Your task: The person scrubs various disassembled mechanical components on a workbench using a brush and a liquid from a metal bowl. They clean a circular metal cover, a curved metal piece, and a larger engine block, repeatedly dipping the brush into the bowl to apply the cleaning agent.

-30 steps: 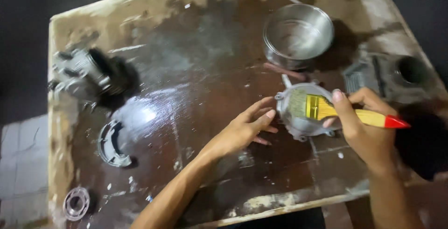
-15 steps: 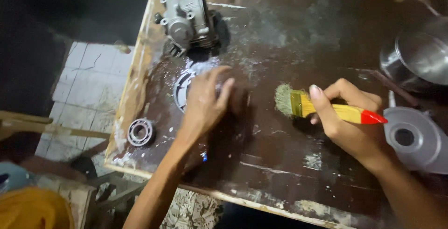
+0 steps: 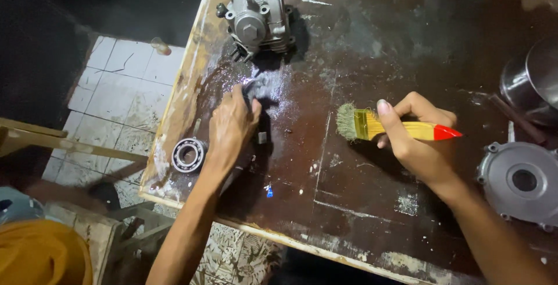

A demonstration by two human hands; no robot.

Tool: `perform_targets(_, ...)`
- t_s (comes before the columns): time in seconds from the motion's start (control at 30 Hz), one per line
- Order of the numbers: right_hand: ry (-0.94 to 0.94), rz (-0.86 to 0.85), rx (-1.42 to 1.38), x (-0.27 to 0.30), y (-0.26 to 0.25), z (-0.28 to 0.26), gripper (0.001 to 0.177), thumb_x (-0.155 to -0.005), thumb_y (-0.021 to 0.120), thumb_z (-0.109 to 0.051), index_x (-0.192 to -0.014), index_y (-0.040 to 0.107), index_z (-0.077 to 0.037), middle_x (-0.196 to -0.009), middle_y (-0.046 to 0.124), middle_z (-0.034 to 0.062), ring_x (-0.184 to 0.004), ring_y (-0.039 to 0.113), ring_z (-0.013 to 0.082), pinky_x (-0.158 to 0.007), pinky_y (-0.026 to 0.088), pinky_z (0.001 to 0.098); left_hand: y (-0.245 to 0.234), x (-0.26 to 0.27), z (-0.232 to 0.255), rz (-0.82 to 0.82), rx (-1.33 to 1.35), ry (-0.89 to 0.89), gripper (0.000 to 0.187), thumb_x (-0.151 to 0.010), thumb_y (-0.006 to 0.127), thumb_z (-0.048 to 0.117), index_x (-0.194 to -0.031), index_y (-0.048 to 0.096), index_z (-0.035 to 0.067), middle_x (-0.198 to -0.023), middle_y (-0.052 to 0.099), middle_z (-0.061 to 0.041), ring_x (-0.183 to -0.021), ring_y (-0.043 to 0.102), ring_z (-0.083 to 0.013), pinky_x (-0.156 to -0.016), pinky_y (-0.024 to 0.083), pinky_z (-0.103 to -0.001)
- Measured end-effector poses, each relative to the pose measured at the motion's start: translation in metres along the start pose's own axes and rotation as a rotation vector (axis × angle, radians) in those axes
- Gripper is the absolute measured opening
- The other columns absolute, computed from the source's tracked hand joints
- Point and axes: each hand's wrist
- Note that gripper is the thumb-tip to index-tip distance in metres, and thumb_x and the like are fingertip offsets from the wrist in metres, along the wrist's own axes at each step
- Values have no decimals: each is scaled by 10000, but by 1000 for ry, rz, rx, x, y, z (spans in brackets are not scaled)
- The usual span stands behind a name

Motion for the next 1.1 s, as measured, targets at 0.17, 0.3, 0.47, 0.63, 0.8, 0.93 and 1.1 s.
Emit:
perform_targets(0.17,-19,120,25,3,-42,2,277,-1080,676,-150,-849,596,-19,-756,700,95,-630,713,139,-537,535,238,15,-2,17,-7,415,208,417,-1080,581,297,-1389,540,20,-1061,711,-219,-883,731,-385,-744,586,-485)
perform_targets(0.3,-165,316,250,2,-109,50,297,-1180,660,-100,-934,561,34,-823,659,137,-699,692,213,-598,532,275,22,-1,81,-748,1343,-72,535,-1049,554,403,-1522,488,162,-956,658,-72,-692,695,-202,-607,583,-323)
perform_targets(0.47,49,573,176,-22,-189,129,261,-1135,630,-136,-945,497,-17,-856,630,108,-708,636,197,-603,486,290,6,16,170,-949,1492,-285,612,-986,553,464,-1562,390,337,-943,642,-24,-594,645,-147,-458,475,-274)
perform_targets(0.63,186,633,213,-43,-228,175,306,-1175,704,-189,-988,499,-62,-838,651,69,-681,701,180,-543,527,299,41,15,221,-1045,1561,-204,584,-987,493,541,-1491,377,271,-1029,680,-29,-595,629,-136,-437,432,-272)
perform_targets(0.8,-31,484,451,-40,-236,220,264,-1113,661,-72,-885,534,-30,-762,670,119,-670,722,268,-556,556,336,72,15,244,-1113,1878,-176,586,-1023,401,645,-1446,427,241,-977,641,-18,-598,555,-108,-484,378,-241)
perform_targets(0.93,47,646,-315,-28,-224,203,215,-1159,666,-106,-1040,489,-78,-853,661,84,-658,733,273,-568,625,366,92,18,243,-1107,1937,-74,550,-1051,421,623,-1472,447,270,-946,587,20,-620,520,-91,-551,406,-255)
perform_targets(1.1,-251,492,-133,30,-158,164,295,-1197,634,-101,-941,497,-47,-841,567,79,-693,528,149,-629,458,261,98,19,235,-1144,1831,-206,444,-1065,409,595,-1182,438,167,-933,586,37,-606,520,-97,-541,419,-270)
Point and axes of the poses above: each hand's wrist, its own x-axis away from the middle knuckle, its own y-axis out of the palm, z = x × y
